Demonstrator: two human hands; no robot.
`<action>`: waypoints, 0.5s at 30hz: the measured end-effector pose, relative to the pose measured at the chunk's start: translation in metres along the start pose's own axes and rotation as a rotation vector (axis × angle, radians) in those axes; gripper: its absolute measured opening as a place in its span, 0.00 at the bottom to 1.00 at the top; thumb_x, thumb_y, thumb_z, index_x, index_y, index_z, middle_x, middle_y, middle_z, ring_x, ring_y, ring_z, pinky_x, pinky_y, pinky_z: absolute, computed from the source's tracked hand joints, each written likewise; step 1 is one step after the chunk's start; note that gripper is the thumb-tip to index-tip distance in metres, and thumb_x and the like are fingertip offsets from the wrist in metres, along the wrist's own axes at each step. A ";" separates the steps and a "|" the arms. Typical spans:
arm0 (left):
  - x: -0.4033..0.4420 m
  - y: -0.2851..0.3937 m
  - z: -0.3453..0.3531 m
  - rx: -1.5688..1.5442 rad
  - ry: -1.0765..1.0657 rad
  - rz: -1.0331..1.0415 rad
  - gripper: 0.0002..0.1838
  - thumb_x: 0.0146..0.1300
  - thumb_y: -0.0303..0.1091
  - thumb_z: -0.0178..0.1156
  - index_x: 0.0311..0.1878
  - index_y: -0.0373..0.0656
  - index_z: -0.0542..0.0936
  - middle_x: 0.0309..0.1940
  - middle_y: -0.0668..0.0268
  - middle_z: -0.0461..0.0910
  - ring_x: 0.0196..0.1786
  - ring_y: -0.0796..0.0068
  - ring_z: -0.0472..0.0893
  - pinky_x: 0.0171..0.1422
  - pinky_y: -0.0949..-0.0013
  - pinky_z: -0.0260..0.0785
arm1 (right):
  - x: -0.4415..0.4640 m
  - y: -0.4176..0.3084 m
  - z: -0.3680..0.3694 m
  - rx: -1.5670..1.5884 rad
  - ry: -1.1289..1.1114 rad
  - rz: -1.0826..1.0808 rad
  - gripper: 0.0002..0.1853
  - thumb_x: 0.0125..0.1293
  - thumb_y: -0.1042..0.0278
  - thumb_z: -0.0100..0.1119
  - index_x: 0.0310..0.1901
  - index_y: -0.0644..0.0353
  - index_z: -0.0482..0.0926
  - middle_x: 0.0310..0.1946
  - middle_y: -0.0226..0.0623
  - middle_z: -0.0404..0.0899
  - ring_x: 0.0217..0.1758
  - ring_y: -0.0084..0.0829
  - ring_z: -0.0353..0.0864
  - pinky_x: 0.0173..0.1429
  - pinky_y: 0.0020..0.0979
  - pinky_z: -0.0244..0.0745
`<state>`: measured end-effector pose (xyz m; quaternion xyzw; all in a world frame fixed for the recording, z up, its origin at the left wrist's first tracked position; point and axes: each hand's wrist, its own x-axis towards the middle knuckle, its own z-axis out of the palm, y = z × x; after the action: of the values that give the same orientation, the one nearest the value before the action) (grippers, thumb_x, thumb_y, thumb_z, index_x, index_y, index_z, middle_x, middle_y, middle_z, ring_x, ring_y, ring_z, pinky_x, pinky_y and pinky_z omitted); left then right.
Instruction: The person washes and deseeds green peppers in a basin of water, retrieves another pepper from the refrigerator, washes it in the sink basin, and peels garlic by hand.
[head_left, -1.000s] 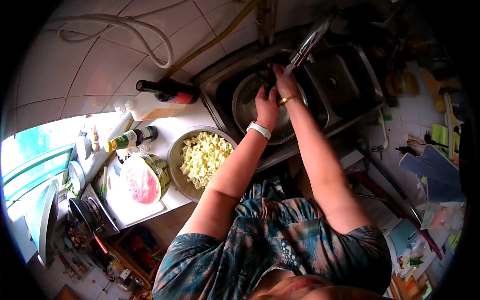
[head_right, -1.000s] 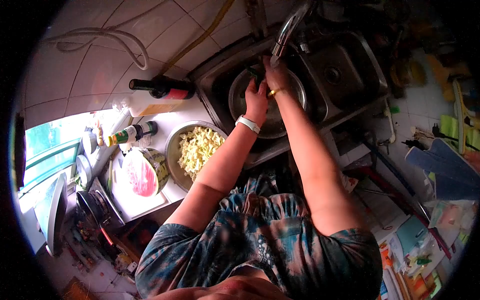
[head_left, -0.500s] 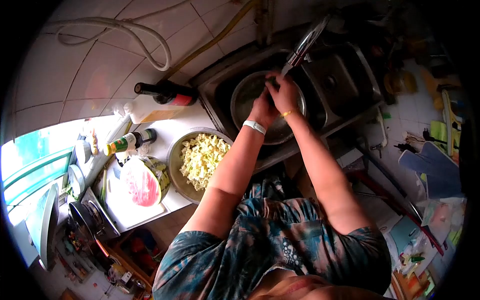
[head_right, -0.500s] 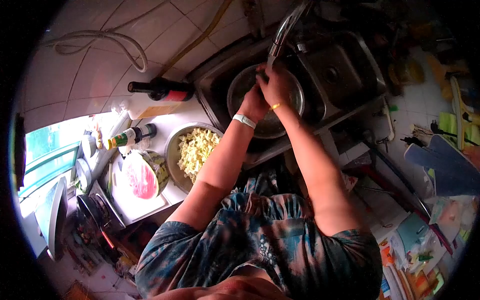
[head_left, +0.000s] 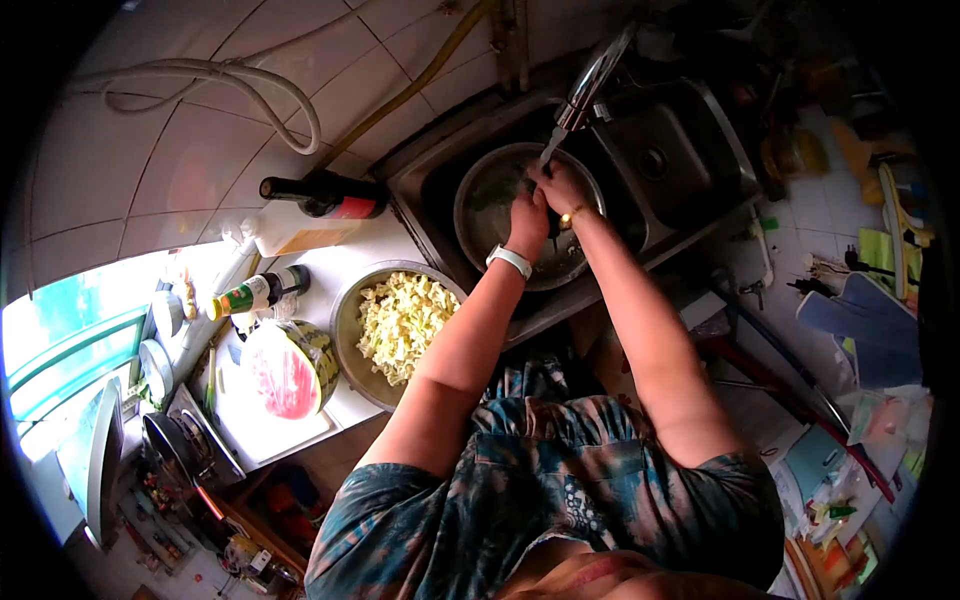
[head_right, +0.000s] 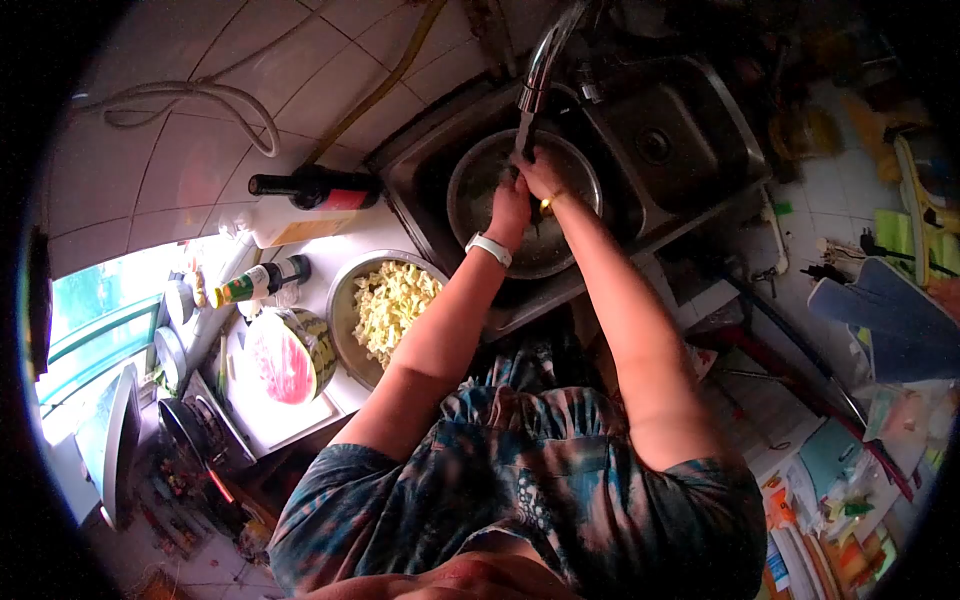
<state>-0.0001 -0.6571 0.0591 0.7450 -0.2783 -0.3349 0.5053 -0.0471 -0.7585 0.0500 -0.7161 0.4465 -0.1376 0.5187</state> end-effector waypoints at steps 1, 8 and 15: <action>0.000 -0.002 -0.003 0.004 0.002 -0.003 0.21 0.71 0.37 0.46 0.56 0.27 0.69 0.39 0.34 0.78 0.46 0.34 0.76 0.47 0.53 0.70 | 0.006 -0.004 0.000 -0.132 -0.072 0.123 0.22 0.65 0.49 0.59 0.46 0.62 0.81 0.39 0.41 0.83 0.48 0.35 0.81 0.51 0.34 0.70; 0.005 -0.021 -0.017 -0.035 -0.031 0.118 0.26 0.70 0.38 0.49 0.61 0.24 0.62 0.40 0.36 0.79 0.48 0.38 0.78 0.49 0.54 0.70 | 0.016 -0.006 0.014 0.682 -0.093 0.157 0.17 0.64 0.53 0.63 0.38 0.62 0.82 0.30 0.29 0.79 0.36 0.30 0.77 0.45 0.34 0.71; 0.004 -0.005 -0.034 -0.069 -0.224 -0.103 0.26 0.65 0.37 0.58 0.59 0.29 0.69 0.42 0.44 0.82 0.49 0.49 0.81 0.51 0.58 0.71 | 0.004 -0.011 0.020 0.047 0.060 0.249 0.20 0.66 0.50 0.60 0.40 0.63 0.82 0.35 0.38 0.83 0.39 0.25 0.80 0.43 0.31 0.72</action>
<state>0.0291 -0.6396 0.0627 0.6985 -0.2826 -0.4509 0.4784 -0.0264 -0.7489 0.0501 -0.6382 0.5439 -0.1038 0.5349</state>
